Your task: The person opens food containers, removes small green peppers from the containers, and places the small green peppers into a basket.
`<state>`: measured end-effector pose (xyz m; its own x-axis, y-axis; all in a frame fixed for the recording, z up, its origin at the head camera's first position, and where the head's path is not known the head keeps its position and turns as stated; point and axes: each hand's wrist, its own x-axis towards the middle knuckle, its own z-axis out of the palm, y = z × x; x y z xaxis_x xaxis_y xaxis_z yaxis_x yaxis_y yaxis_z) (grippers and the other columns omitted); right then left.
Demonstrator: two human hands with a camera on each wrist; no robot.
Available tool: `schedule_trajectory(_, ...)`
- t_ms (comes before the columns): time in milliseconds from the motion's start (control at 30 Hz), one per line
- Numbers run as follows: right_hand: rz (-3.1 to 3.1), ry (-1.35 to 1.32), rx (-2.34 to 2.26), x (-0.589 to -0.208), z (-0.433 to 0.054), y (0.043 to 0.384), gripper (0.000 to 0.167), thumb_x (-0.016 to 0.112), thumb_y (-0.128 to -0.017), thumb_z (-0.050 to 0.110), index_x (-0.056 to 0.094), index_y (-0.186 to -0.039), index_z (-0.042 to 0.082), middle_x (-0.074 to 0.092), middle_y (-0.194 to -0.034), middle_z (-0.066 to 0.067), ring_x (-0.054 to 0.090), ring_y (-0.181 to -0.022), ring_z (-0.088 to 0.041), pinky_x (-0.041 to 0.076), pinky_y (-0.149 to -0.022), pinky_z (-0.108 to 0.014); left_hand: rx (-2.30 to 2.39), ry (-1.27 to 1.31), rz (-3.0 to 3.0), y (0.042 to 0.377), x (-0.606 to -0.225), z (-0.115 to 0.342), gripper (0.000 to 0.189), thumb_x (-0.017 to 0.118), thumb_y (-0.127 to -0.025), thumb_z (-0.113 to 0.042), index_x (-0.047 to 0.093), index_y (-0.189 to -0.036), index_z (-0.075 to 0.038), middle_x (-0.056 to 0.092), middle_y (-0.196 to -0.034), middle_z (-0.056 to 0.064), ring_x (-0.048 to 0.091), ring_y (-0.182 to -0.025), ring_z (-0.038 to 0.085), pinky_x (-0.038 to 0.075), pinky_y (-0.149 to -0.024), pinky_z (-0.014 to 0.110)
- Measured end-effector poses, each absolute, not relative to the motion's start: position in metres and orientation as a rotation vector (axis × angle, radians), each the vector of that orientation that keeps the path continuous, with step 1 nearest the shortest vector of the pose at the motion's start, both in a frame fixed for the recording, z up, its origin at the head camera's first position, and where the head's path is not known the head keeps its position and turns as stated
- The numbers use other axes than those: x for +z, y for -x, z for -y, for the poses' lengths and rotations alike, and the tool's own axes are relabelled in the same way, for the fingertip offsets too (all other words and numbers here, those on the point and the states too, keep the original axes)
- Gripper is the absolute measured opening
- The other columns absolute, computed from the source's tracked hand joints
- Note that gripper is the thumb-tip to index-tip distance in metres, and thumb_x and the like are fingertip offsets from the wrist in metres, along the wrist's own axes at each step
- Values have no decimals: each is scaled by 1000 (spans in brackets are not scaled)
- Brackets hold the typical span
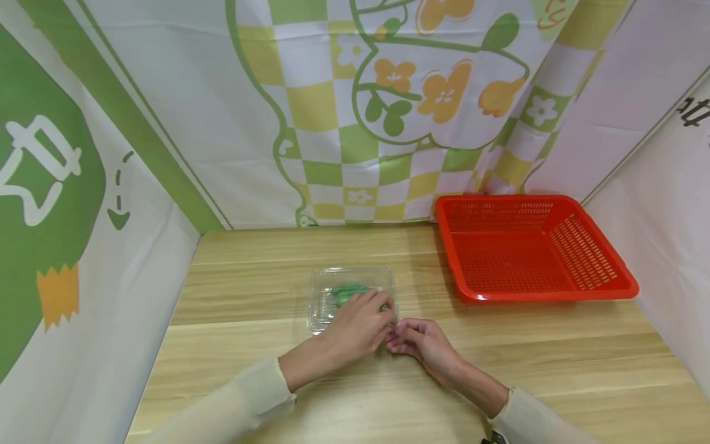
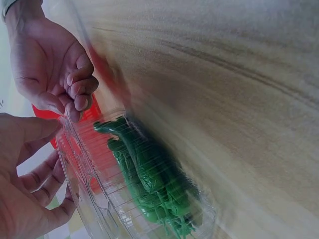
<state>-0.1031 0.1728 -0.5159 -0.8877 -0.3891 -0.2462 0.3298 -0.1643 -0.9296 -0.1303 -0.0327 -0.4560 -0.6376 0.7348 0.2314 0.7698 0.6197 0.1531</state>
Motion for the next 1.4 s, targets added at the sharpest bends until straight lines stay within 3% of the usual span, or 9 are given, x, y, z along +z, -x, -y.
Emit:
schedule_trajectory(267,-1616,51,-2111,-519,-172,104,23,52,-110,8,69,-110,-7,75,-102,-8,72,-94,-17,64,-91,-30,-266,1268,2745,132,-453,29,6,74,-99,-19,80,-99,-22,65,-125,-1,60,-115,20,58,-93,40)
schedule_trajectory(467,-1640,62,-2102,-520,-172,103,23,52,-110,7,69,-112,-9,75,-102,-9,72,-93,-17,64,-90,-29,-206,1280,2755,134,-451,25,4,79,-94,-18,80,-97,-21,64,-127,0,59,-119,21,59,-95,44)
schedule_trajectory(733,-1677,91,-2119,-523,-171,103,19,54,-109,4,69,-108,-7,75,-97,-7,73,-90,-14,64,-86,-27,-262,1284,2770,133,-451,22,6,77,-92,-9,79,-94,-15,63,-139,9,56,-133,27,46,-119,57)
schedule_trajectory(900,-1703,108,-2126,-524,-170,103,19,53,-109,4,68,-108,-9,74,-99,-7,72,-90,-14,64,-85,-26,-279,1275,2765,133,-451,20,9,75,-92,-5,78,-91,-12,65,-139,10,57,-135,29,46,-116,62)
schedule_trajectory(1133,-1759,60,-2111,-524,-169,102,19,52,-108,2,67,-107,-10,74,-97,-8,72,-90,-15,64,-85,-28,-237,1259,2720,133,-455,18,10,87,-84,-14,78,-88,-12,70,-131,7,59,-132,27,49,-113,63)
schedule_trajectory(1400,-1832,79,-2112,-524,-166,101,19,54,-107,0,67,-107,-15,74,-94,-9,72,-87,-16,65,-81,-27,-347,1220,2683,131,-458,17,5,84,-84,-9,79,-85,-11,73,-123,3,61,-130,26,50,-111,64)
